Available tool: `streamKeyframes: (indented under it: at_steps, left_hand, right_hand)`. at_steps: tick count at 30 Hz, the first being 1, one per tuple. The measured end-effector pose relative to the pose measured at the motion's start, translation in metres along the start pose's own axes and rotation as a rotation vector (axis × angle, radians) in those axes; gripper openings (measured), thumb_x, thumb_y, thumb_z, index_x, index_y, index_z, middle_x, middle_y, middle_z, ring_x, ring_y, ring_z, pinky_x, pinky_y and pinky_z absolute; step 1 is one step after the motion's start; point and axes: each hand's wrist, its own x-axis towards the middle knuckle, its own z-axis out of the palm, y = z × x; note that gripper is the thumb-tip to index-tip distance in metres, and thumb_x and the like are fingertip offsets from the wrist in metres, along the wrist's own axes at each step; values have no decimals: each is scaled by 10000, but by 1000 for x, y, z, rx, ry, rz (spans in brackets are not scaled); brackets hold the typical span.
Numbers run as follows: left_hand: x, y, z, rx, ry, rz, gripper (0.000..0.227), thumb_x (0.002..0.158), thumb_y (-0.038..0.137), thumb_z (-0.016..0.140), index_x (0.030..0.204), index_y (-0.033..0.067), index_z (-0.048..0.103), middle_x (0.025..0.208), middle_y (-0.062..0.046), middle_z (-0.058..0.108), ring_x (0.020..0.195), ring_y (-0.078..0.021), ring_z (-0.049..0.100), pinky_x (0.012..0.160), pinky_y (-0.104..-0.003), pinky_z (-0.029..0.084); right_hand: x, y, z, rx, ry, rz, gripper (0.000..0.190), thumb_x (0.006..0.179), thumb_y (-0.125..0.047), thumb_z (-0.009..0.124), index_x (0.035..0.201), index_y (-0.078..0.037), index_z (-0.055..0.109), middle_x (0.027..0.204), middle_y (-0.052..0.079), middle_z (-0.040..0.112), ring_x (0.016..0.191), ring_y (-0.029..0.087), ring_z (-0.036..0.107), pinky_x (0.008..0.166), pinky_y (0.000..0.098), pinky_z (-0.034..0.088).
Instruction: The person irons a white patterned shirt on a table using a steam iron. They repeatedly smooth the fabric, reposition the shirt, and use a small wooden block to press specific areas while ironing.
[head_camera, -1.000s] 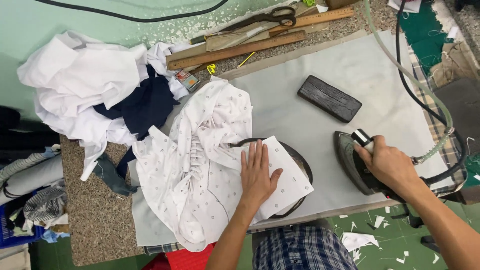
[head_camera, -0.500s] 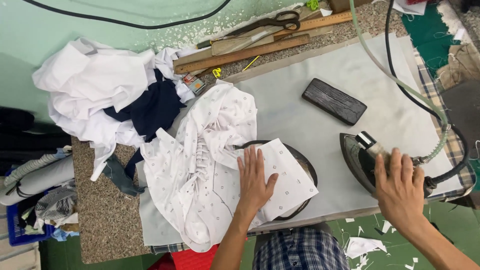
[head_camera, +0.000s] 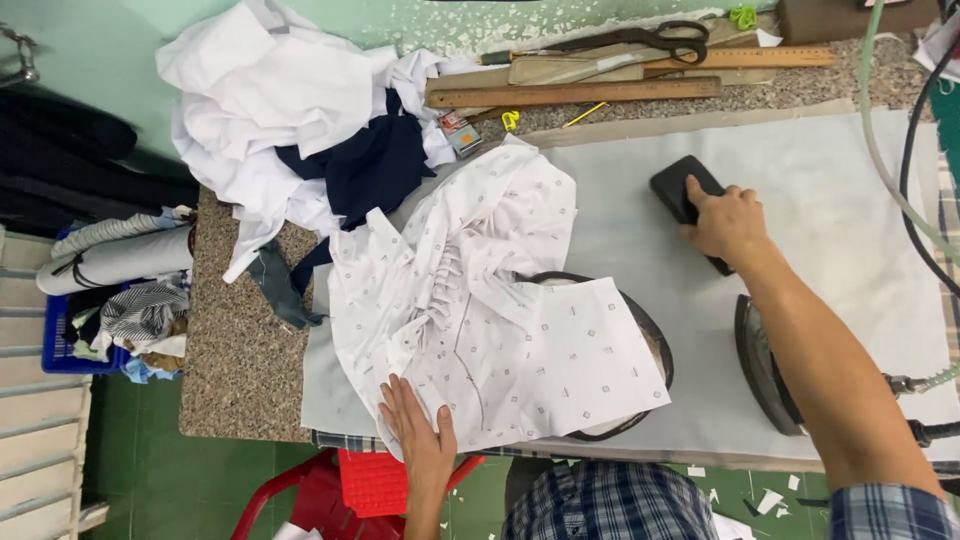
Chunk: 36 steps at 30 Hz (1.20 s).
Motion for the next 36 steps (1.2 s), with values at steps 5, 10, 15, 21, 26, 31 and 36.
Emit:
streamKeyframes:
  at_steps: [5, 10, 15, 21, 26, 31, 36]
  left_hand:
    - [-4, -10, 17, 11, -33, 50, 737, 1057, 385, 404, 1609, -21, 132, 1706, -238, 95, 1593, -416, 32, 1274, -584, 0]
    - [-8, -14, 34, 0, -120, 65, 784, 1048, 455, 395, 1617, -1, 108, 1716, -210, 60, 1593, -391, 17, 1268, -568, -28]
    - [-21, -21, 38, 43, -144, 122, 764, 1051, 459, 404, 1607, -2, 157, 1713, -207, 93, 1592, -398, 45, 1274, -578, 5]
    - [14, 0, 52, -19, -140, 373, 664, 1088, 380, 431, 1599, 10, 225, 1690, -202, 225, 1580, -423, 162, 1274, -629, 88]
    - [99, 38, 77, -32, -285, 558, 494, 1083, 274, 490, 1504, 20, 438, 1574, -186, 455, 1522, -360, 322, 1263, -582, 139]
    - [182, 68, 109, 33, -642, 514, 504, 1079, 355, 486, 1530, 130, 481, 1570, -121, 487, 1539, -283, 310, 1287, -522, 85]
    - [215, 73, 117, 103, -806, 431, 477, 990, 455, 635, 1350, 141, 642, 1256, -115, 699, 1317, -261, 591, 1288, -520, 98]
  right_hand:
    - [-119, -83, 25, 231, 547, -561, 739, 864, -466, 704, 1519, -193, 495, 1192, 343, 534, 913, 487, 573, 850, 554, 503]
    - [-178, -117, 102, 239, 652, -828, 604, 842, -385, 793, 1394, -227, 604, 1422, 287, 467, 1059, 414, 540, 878, 520, 505]
    - [-74, -52, 110, 201, 842, -439, 592, 867, -493, 711, 1354, -156, 714, 1097, 395, 625, 1119, 451, 594, 927, 486, 450]
    - [-33, -25, 112, 15, 744, -207, 571, 798, -526, 766, 1315, -317, 643, 1449, 238, 524, 1196, 435, 511, 876, 527, 504]
    - [-82, -72, 87, 430, 425, -236, 471, 1019, -538, 543, 1221, -148, 713, 1279, 177, 669, 1161, 415, 580, 909, 554, 480]
    - [-115, -105, 42, 817, -46, -64, 590, 977, -562, 626, 1273, -62, 731, 1271, 211, 708, 1238, 402, 636, 1001, 521, 517]
    - [-119, -104, 43, 970, -43, -12, 406, 887, -402, 787, 1094, -53, 795, 1139, 215, 757, 1106, 398, 709, 869, 458, 559]
